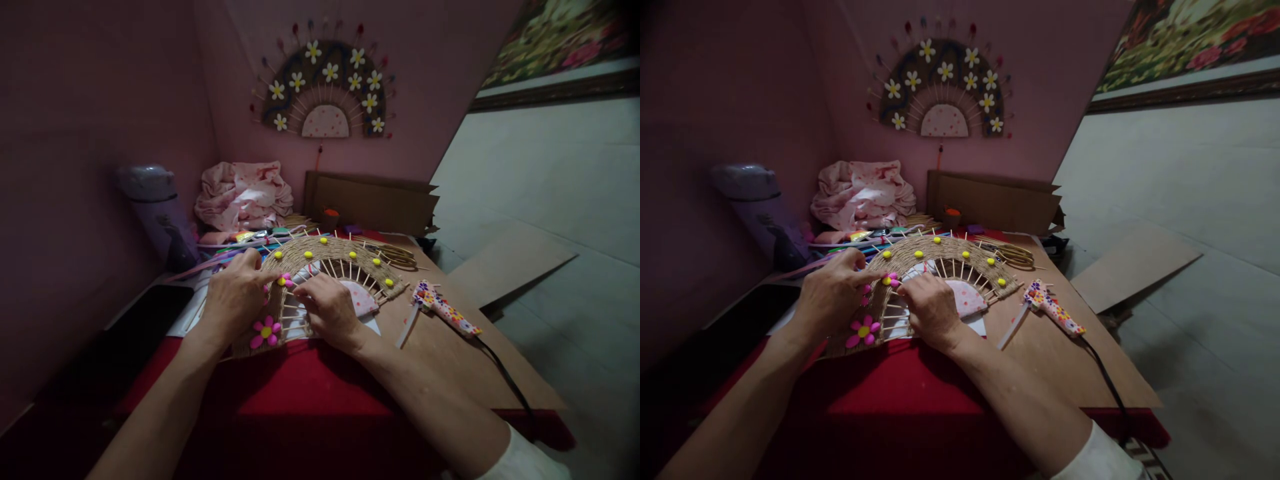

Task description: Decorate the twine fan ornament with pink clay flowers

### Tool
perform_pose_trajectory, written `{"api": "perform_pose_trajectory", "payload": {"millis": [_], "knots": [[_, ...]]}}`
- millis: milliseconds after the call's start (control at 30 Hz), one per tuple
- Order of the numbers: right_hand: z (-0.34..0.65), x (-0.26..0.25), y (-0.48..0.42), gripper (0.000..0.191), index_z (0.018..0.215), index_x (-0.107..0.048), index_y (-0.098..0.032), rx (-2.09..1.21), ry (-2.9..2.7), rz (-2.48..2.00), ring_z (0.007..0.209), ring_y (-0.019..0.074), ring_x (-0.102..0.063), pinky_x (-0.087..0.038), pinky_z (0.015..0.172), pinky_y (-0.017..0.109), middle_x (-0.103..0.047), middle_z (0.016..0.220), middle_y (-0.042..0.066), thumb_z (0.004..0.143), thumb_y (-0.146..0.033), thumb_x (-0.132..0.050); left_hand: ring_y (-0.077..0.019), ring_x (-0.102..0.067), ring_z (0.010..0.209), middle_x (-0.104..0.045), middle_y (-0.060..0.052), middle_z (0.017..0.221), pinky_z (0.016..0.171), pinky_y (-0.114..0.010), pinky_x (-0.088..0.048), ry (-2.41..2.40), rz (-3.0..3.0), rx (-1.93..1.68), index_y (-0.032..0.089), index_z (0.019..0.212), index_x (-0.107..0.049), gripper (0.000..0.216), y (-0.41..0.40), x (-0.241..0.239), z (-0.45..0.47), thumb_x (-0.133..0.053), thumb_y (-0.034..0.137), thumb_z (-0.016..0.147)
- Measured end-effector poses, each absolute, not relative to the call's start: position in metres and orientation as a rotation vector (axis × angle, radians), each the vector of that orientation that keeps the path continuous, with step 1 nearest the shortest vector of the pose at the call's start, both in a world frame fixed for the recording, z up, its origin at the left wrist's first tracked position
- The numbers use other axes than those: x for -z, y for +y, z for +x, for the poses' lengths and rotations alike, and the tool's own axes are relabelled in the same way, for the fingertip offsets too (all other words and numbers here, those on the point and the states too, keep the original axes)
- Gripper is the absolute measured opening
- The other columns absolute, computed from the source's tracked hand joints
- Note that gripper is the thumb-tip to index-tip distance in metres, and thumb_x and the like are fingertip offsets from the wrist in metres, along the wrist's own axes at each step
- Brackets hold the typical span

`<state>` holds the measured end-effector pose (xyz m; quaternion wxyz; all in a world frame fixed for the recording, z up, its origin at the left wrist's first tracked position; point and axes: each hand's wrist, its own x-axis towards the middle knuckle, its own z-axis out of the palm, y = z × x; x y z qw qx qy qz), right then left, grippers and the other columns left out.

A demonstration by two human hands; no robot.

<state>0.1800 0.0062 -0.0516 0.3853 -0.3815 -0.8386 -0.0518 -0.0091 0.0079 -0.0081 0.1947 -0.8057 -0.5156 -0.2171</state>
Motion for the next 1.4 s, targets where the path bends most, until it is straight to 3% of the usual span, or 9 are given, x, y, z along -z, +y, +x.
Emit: {"api": "perform_pose_trajectory", "payload": {"millis": [200, 400, 500, 667, 867, 967, 1067, 1167, 1400], "knots": [[0.180, 0.051, 0.007, 0.012, 0.079, -0.062, -0.018, 0.136, -2.155, -1.004, 0.075, 0.0166, -0.052, -0.037, 0.065, 0.028, -0.063, 0.075, 0.004, 0.081, -0.010, -0.052, -0.0176, -0.055, 0.082, -0.057, -0.005, 0.093, 0.062, -0.028, -0.043, -1.496, -2.244, 1.017, 0.025, 0.112, -0.062, 0.043, 0.010, 0.008, -0.010, -0.042, 0.007, 0.079], [0.180, 0.051, 0.009, 0.013, 0.080, -0.064, -0.018, 0.237, -2.192, -1.020, 0.076, 0.0176, -0.050, -0.036, 0.065, 0.029, -0.063, 0.076, 0.004, 0.085, -0.015, -0.053, -0.0209, -0.054, 0.095, -0.056, -0.007, 0.097, 0.084, -0.036, -0.046, -1.431, -2.223, 1.516, 0.017, 0.098, -0.053, 0.032, 0.012, 0.004, -0.011, -0.047, 0.004, 0.070], [0.181, 0.050, 0.009, 0.013, 0.081, -0.064, -0.018, 0.211, -2.173, -1.017, 0.077, 0.0179, -0.051, -0.038, 0.066, 0.029, -0.064, 0.078, 0.005, 0.086, -0.017, -0.053, -0.0195, -0.055, 0.091, -0.055, -0.006, 0.095, 0.081, -0.035, -0.048, -1.477, -2.158, 1.728, 0.018, 0.096, -0.052, 0.026, 0.011, 0.000, -0.010, -0.049, 0.007, 0.073], [0.183, 0.042, 0.001, 0.012, 0.085, -0.064, -0.018, 0.110, -2.008, -0.949, 0.083, 0.0187, -0.055, -0.044, 0.073, 0.031, -0.065, 0.083, 0.006, 0.088, -0.022, -0.053, -0.0150, -0.059, 0.079, -0.058, -0.005, 0.095, 0.068, -0.028, -0.051, -1.485, -2.297, 2.220, 0.017, 0.085, -0.059, 0.013, -0.001, -0.011, 0.001, -0.061, 0.027, 0.077], [0.187, 0.034, -0.009, 0.010, 0.094, -0.060, -0.022, 0.043, -1.791, -0.794, 0.083, 0.0178, -0.058, -0.049, 0.067, 0.032, -0.064, 0.088, 0.006, 0.088, -0.019, -0.052, -0.0070, -0.044, 0.046, -0.051, 0.002, 0.052, 0.040, -0.019, -0.033, -1.705, -2.653, 2.626, 0.016, 0.082, -0.071, 0.021, -0.020, -0.024, 0.024, -0.069, 0.035, 0.071], [0.189, 0.032, -0.012, 0.015, 0.101, -0.056, -0.022, 0.029, -1.736, -0.721, 0.082, 0.0176, -0.059, -0.050, 0.063, 0.031, -0.061, 0.093, 0.006, 0.086, -0.021, -0.056, -0.0080, -0.053, 0.053, -0.061, 0.000, 0.063, 0.047, -0.019, -0.040, -1.691, -2.731, 2.937, 0.018, 0.093, -0.070, 0.030, -0.023, -0.022, 0.034, -0.074, 0.028, 0.066], [0.190, 0.031, -0.015, 0.027, 0.109, -0.053, -0.023, 0.050, -1.699, -0.698, 0.081, 0.0177, -0.058, -0.052, 0.062, 0.032, -0.059, 0.100, 0.007, 0.083, -0.024, -0.060, -0.0102, -0.058, 0.060, -0.066, -0.002, 0.071, 0.052, -0.021, -0.045, -1.722, -2.628, 3.101, 0.017, 0.085, -0.069, 0.027, -0.020, -0.016, 0.041, -0.078, 0.023, 0.060], [0.190, 0.029, -0.015, 0.026, 0.108, -0.054, -0.024, 0.090, -1.701, -0.743, 0.085, 0.0188, -0.058, -0.053, 0.065, 0.033, -0.058, 0.102, 0.007, 0.083, -0.024, -0.060, -0.0111, -0.060, 0.058, -0.066, -0.002, 0.067, 0.056, -0.024, -0.048, -1.783, -2.614, 3.115, 0.015, 0.074, -0.067, 0.022, -0.014, -0.013, 0.046, -0.079, 0.025, 0.059], [0.193, 0.027, -0.004, 0.020, 0.104, -0.056, -0.021, 0.113, -1.661, -0.827, 0.087, 0.0192, -0.058, -0.052, 0.068, 0.033, -0.059, 0.098, 0.008, 0.084, -0.021, -0.058, -0.0117, -0.060, 0.056, -0.065, -0.002, 0.063, 0.058, -0.025, -0.048, -1.632, -2.831, 2.965, 0.014, 0.074, -0.066, 0.020, 0.002, -0.017, 0.057, -0.077, 0.026, 0.063]]}}
